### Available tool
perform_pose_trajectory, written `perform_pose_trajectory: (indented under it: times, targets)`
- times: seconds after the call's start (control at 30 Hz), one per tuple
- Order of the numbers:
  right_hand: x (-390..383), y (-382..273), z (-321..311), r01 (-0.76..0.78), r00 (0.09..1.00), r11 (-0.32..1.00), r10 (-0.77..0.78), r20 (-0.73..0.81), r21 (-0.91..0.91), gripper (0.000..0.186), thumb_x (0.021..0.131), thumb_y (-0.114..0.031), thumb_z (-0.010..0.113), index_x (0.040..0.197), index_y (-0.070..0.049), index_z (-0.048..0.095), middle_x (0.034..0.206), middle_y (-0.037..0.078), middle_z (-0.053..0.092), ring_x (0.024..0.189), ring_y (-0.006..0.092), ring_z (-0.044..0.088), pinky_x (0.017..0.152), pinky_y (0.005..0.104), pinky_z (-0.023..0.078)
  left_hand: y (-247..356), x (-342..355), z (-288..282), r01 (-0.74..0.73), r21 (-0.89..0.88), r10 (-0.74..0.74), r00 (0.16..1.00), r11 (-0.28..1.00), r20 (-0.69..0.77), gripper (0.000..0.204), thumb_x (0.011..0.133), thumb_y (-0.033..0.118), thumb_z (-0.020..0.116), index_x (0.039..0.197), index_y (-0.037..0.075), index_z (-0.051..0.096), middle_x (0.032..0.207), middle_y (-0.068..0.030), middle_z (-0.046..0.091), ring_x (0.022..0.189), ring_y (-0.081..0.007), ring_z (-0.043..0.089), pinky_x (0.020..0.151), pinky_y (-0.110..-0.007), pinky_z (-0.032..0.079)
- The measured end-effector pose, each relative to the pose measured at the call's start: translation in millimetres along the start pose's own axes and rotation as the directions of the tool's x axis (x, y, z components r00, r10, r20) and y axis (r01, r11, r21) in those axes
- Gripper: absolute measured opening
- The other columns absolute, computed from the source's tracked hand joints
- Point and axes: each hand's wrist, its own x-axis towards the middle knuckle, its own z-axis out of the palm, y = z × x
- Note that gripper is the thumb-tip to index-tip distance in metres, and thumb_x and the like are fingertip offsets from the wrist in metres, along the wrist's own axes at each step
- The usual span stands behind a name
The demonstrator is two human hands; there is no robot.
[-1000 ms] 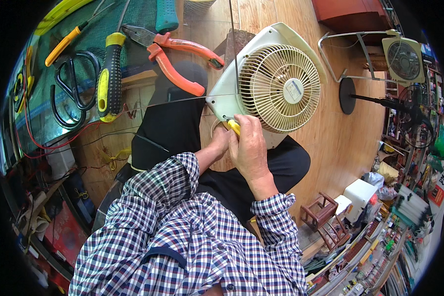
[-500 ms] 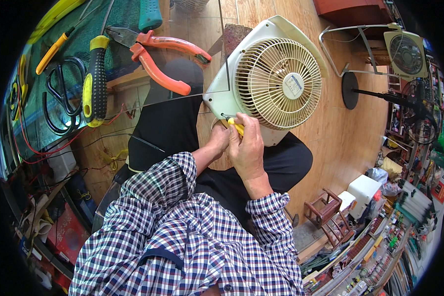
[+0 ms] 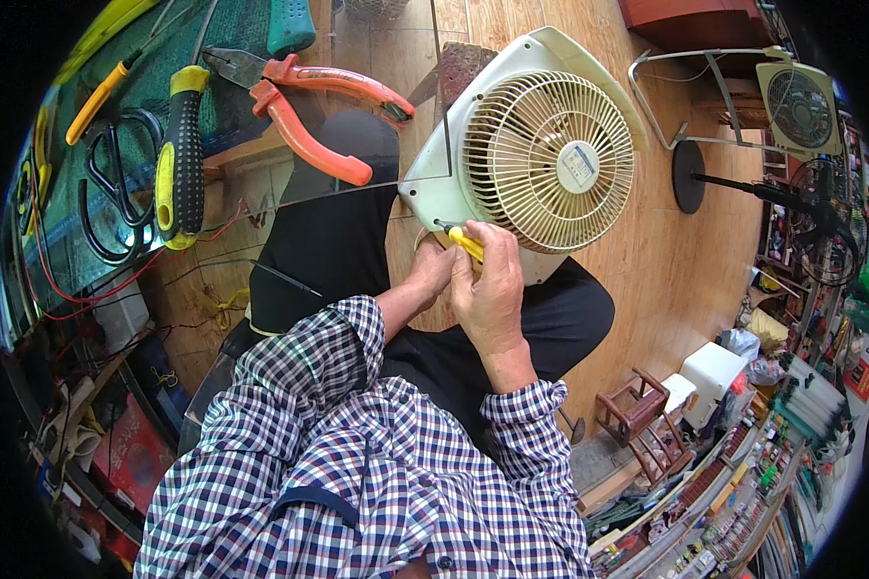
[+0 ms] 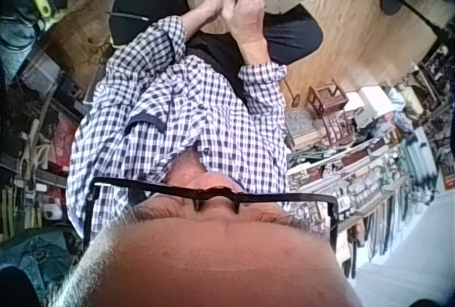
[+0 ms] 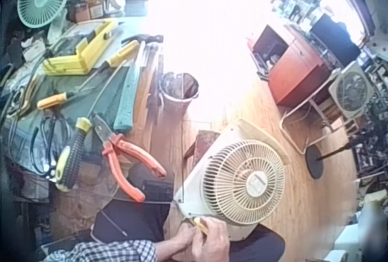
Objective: The person uses a multimeter to test the electrical connections of a small portable fan. They then use a screwdriver to remove screws from the fan's casing while seated on the floor.
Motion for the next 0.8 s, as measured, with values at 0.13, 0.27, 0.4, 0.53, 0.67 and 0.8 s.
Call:
perform_pose_trajectory:
  times: [0.13, 0.27, 0.4, 0.53, 0.67, 0.8]
  targets:
    - [-4, -2, 1, -0.091, 0.996, 0.995, 0.091, -0.007, 0.051, 0.032, 0.1, -0.004, 0.077, 0.128, 0.002, 0.062, 0.12, 0.022, 0.07, 0.105, 0.0387, 0.074, 0.091, 0.0434, 0.062, 3, -3, 3, -0.03, 0.01, 0.029, 0.999, 1.0, 0.013, 0.035, 0.106, 0.02, 0.067, 0.135, 0.0, 0.067, 0.128, -0.0101, 0.074, 0.112, -0.0199, 0.073, 0.093, -0.035, 0.06]
    - [-16, 0, 1, -0.032, 0.994, 0.999, 0.034, -0.109, 0.015, 0.029, 0.1, -0.004, 0.078, 0.125, 0.001, 0.063, 0.117, 0.021, 0.071, 0.104, 0.0378, 0.074, 0.09, 0.0431, 0.062, 24, -14, 9, 0.114, 0.08, -0.112, 0.993, 0.99, -0.036, 0.033, 0.105, 0.021, 0.068, 0.126, -0.004, 0.071, 0.116, -0.0123, 0.077, 0.101, -0.0205, 0.076, 0.086, -0.035, 0.061]
    - [-17, -3, -4, -0.04, 0.989, 0.998, 0.045, -0.14, 0.041, 0.029, 0.1, -0.002, 0.078, 0.124, 0.001, 0.063, 0.115, 0.02, 0.071, 0.103, 0.0367, 0.074, 0.09, 0.0429, 0.062, 17, -11, 10, 0.093, 0.017, -0.092, 0.993, 0.996, -0.07, 0.032, 0.103, 0.023, 0.07, 0.118, -0.006, 0.075, 0.107, -0.0125, 0.079, 0.092, -0.0201, 0.076, 0.08, -0.035, 0.062]
    - [-19, -3, -1, -0.037, 0.989, 0.997, 0.045, -0.138, 0.062, 0.029, 0.099, -0.001, 0.078, 0.124, 0.001, 0.063, 0.115, 0.02, 0.071, 0.103, 0.0364, 0.074, 0.09, 0.0425, 0.062, -14, 6, -1, 0.059, 0.01, -0.058, 0.996, 0.998, -0.072, 0.032, 0.103, 0.023, 0.071, 0.116, -0.006, 0.075, 0.106, -0.0118, 0.079, 0.09, -0.0182, 0.075, 0.077, -0.035, 0.061]
    - [-20, 5, 6, -0.025, 0.992, 0.999, 0.03, -0.123, 0.037, 0.03, 0.099, 0.0, 0.078, 0.124, 0.001, 0.062, 0.116, 0.021, 0.071, 0.104, 0.0369, 0.075, 0.089, 0.0426, 0.063, -15, 7, -3, 0.076, 0.1, -0.069, 0.995, 0.992, -0.076, 0.03, 0.103, 0.022, 0.069, 0.117, -0.005, 0.075, 0.106, -0.0104, 0.079, 0.091, -0.0164, 0.074, 0.077, -0.035, 0.06]
    - [-18, 5, 9, -0.017, 0.997, 1.0, 0.018, -0.079, 0.012, 0.03, 0.098, 0.001, 0.077, 0.124, 0.002, 0.062, 0.117, 0.022, 0.071, 0.105, 0.0381, 0.075, 0.089, 0.0438, 0.063, -9, 3, -3, 0.008, 0.044, -0.006, 0.999, 0.999, -0.046, 0.029, 0.104, 0.022, 0.069, 0.119, -0.003, 0.074, 0.111, -0.0093, 0.078, 0.095, -0.0159, 0.074, 0.078, -0.035, 0.06]
